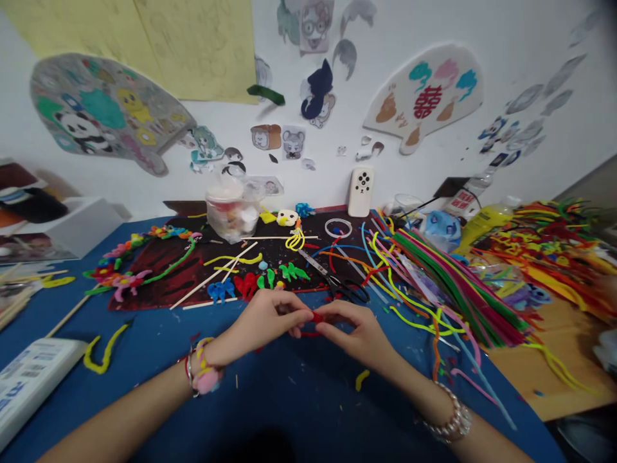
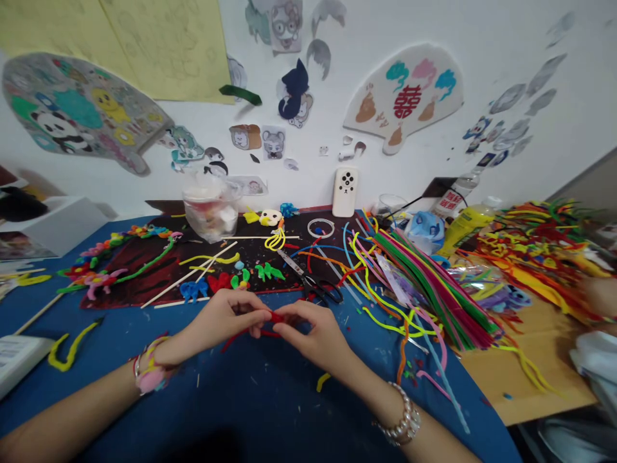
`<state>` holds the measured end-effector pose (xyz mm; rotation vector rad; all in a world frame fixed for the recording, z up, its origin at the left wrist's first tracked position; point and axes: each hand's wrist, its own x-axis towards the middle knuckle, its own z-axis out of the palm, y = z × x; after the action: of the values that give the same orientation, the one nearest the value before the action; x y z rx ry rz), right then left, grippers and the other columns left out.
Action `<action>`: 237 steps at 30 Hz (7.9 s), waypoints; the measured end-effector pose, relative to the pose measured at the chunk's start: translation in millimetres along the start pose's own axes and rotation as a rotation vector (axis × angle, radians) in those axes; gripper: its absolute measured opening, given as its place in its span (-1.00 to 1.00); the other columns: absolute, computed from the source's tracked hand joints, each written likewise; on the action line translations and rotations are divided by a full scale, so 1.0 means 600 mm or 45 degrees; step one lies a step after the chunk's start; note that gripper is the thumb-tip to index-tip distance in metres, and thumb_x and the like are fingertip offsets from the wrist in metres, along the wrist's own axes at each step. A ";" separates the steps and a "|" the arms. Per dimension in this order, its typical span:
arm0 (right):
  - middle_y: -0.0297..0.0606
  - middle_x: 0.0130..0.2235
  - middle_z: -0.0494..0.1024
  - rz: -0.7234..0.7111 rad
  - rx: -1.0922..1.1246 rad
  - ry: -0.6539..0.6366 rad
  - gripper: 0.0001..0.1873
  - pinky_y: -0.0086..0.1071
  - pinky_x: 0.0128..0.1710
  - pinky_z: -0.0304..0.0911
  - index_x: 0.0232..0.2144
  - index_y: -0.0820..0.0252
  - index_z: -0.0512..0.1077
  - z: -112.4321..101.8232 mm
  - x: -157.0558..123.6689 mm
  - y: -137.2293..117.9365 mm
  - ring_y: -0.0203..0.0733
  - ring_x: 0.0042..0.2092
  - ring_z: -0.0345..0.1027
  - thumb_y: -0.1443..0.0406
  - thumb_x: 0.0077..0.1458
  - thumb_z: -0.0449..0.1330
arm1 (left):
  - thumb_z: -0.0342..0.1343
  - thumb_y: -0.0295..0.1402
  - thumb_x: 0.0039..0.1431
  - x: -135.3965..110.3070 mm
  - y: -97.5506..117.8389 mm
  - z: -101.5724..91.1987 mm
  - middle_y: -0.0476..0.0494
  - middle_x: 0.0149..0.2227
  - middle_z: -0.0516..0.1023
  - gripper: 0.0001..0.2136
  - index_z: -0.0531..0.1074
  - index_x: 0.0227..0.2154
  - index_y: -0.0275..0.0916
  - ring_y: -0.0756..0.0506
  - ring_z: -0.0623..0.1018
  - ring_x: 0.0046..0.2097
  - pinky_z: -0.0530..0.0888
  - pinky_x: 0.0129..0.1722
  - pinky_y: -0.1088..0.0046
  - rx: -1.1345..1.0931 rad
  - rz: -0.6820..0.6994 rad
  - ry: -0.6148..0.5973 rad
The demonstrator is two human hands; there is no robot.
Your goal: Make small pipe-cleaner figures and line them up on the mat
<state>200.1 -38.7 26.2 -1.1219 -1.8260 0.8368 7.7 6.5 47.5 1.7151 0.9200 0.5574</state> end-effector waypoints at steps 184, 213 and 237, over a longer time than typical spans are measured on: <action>-0.37 -0.45 0.36 0.243 0.476 -0.045 -0.84 -0.43 -0.34 0.21 -0.43 0.20 0.36 0.007 0.006 0.011 -0.34 -0.42 0.27 0.22 0.09 0.10 | -0.28 -0.17 0.26 -0.012 -0.017 0.055 0.05 -0.53 0.27 -0.69 0.24 -0.36 -0.28 0.08 0.31 -0.54 0.23 -0.49 0.55 -0.336 -0.101 -0.460; -0.22 -0.11 0.49 -0.032 0.046 -0.118 -0.62 -0.25 -0.09 0.24 0.01 0.06 0.28 -0.024 0.012 0.024 -0.21 -0.14 0.37 0.31 0.11 0.08 | -0.30 -0.18 0.25 -0.017 -0.027 0.057 0.09 -0.65 0.21 -0.67 0.19 -0.49 -0.25 0.08 0.25 -0.61 0.21 -0.56 0.56 -0.060 -0.125 -0.240; -0.24 -0.30 0.52 -0.133 -0.026 -0.232 -0.80 -0.35 -0.22 0.27 -0.26 0.12 0.45 -0.033 0.014 0.020 -0.24 -0.26 0.39 0.31 0.15 0.04 | -0.16 -0.05 0.17 -0.016 -0.031 0.059 0.14 -0.58 0.04 -0.67 0.15 -0.45 -0.25 0.12 0.12 -0.62 0.15 -0.63 0.59 -0.559 -0.170 -0.533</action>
<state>219.9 -24.2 27.2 -0.9806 -2.0287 0.8847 22.8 -19.2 18.8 1.2923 0.5554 0.2674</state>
